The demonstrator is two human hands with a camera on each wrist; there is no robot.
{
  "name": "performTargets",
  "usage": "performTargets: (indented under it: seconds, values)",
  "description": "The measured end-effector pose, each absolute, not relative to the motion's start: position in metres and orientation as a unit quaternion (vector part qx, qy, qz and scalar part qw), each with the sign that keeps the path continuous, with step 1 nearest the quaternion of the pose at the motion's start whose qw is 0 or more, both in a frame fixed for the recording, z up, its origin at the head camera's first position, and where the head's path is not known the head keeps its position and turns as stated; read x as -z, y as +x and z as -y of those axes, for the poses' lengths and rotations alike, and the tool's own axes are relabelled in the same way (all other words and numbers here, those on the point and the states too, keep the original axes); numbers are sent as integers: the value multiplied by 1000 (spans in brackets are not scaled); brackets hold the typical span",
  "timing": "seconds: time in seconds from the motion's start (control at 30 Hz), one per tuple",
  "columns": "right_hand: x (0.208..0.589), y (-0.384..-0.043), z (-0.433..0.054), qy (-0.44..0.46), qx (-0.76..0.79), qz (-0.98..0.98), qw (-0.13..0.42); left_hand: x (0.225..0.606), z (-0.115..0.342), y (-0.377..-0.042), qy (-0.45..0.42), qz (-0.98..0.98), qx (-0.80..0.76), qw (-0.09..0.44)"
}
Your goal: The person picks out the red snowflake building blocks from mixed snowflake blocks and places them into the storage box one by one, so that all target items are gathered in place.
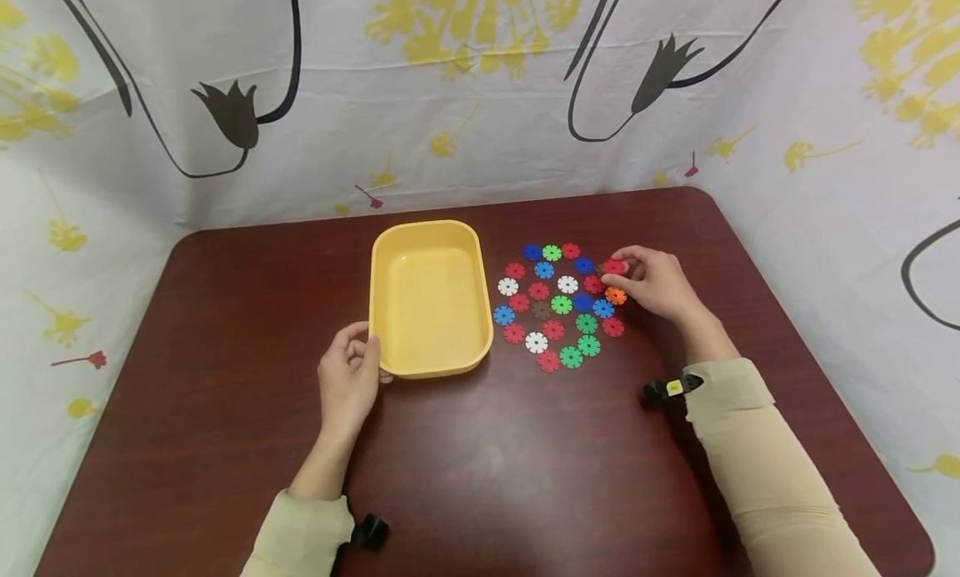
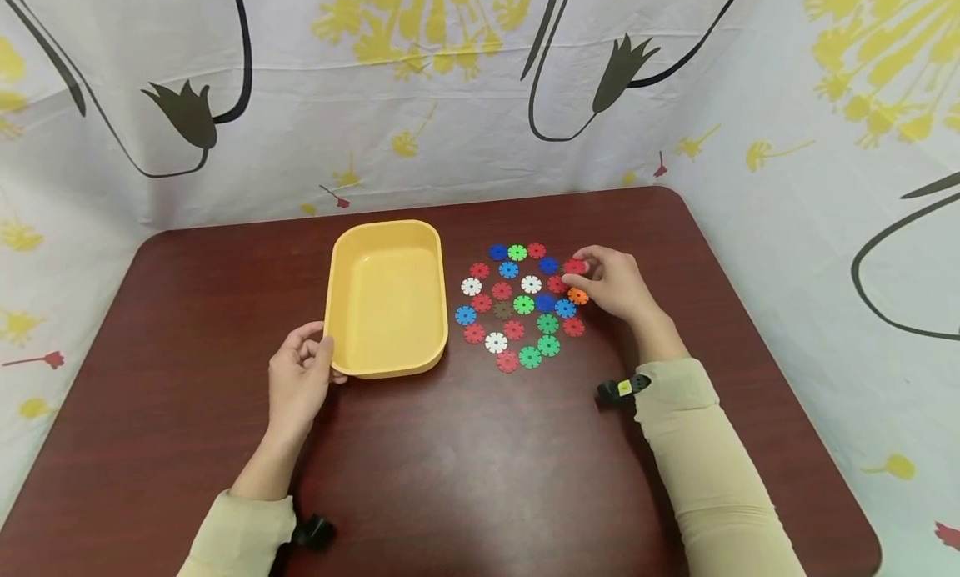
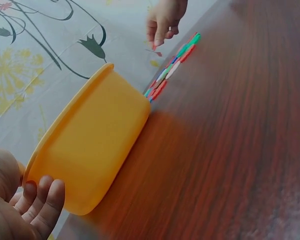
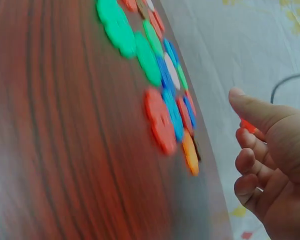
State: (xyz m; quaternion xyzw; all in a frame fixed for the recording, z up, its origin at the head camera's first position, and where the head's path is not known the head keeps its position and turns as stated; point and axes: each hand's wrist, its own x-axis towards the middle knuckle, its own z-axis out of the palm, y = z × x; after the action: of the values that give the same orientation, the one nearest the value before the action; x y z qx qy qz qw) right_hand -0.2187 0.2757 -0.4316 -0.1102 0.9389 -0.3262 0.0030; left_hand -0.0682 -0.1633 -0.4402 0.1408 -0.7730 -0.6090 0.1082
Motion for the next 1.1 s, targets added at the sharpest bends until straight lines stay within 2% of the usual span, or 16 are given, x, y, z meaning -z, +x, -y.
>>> performTargets:
  seconds: [0.8,1.1]
  values:
    - [413,-222,-179,-200,400,-894,6,437,163,-63,124,781,604,98]
    - [409,-226,-147,-249,410,-877,24,439,160,-61,118,780,607,95]
